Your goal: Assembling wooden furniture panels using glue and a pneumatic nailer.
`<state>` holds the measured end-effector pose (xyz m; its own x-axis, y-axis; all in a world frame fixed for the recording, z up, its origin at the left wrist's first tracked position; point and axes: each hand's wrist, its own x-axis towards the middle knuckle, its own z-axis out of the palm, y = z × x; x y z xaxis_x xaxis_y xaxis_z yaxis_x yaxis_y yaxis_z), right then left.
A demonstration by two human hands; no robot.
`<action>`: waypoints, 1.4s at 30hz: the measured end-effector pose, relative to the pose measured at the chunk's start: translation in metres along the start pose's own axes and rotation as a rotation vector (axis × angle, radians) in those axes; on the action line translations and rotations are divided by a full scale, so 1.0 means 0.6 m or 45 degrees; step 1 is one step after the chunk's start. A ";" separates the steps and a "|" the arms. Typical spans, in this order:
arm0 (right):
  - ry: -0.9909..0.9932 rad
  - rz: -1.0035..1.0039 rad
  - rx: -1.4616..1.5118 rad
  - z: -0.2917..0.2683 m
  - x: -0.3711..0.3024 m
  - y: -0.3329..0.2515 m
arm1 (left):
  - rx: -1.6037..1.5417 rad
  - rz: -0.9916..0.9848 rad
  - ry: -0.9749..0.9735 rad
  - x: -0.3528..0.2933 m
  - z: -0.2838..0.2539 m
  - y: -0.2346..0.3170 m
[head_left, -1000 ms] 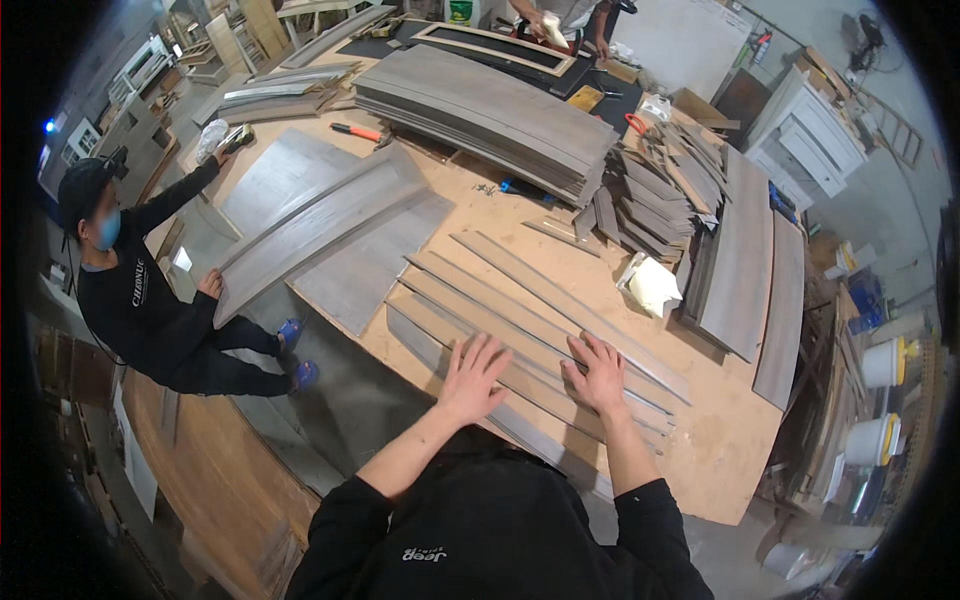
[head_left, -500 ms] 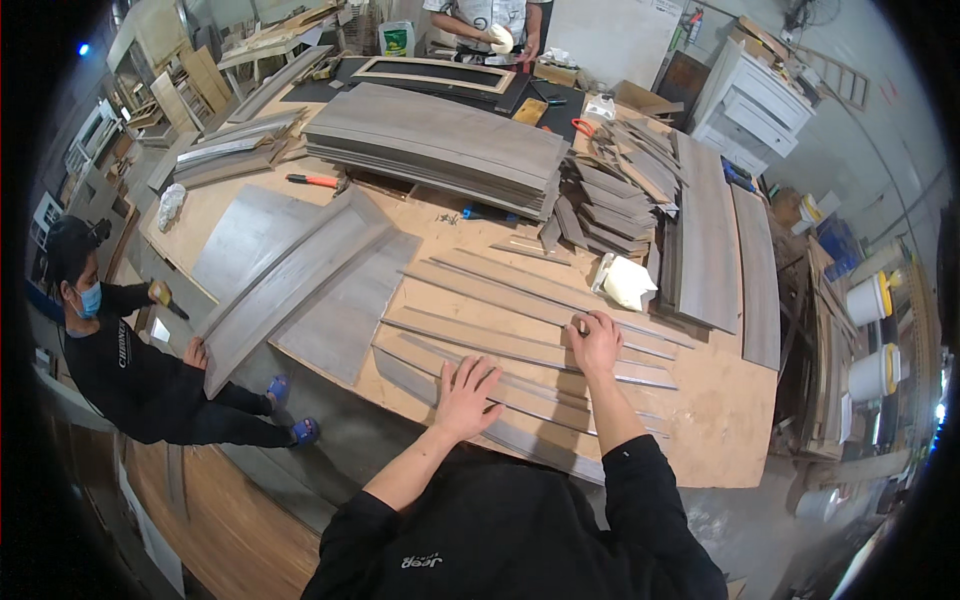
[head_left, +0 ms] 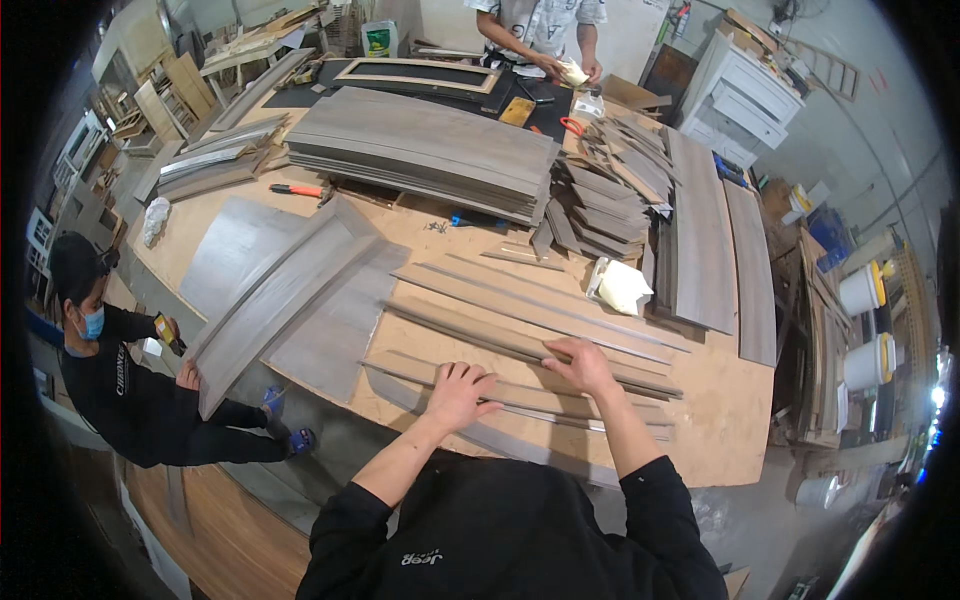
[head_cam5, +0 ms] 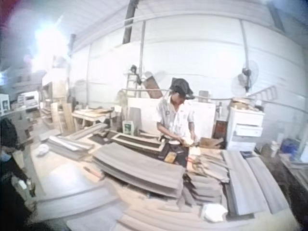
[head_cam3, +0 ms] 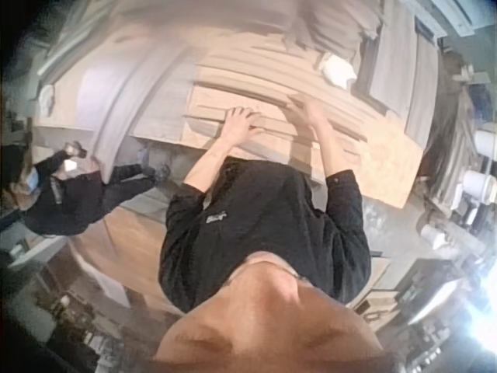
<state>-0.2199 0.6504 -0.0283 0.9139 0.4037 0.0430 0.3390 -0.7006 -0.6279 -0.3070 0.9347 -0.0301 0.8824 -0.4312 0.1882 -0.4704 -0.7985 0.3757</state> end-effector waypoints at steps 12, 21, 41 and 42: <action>0.151 -0.080 -0.013 0.037 0.051 -0.006 | -0.074 -0.050 0.123 -0.005 0.018 -0.004; 0.194 0.017 -0.013 0.018 0.052 -0.031 | -0.067 -0.057 0.216 -0.006 0.018 -0.004; 0.401 0.129 -0.229 0.088 0.028 -0.016 | -0.111 -0.083 0.259 -0.012 0.014 0.006; 0.412 0.136 -0.230 0.083 0.031 -0.021 | -0.110 -0.098 0.256 -0.010 0.015 0.006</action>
<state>-0.2184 0.6960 -0.0581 0.9596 0.1367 0.2459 0.2458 -0.8325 -0.4965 -0.3142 0.9305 -0.0383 0.9045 -0.2711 0.3293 -0.4061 -0.7833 0.4706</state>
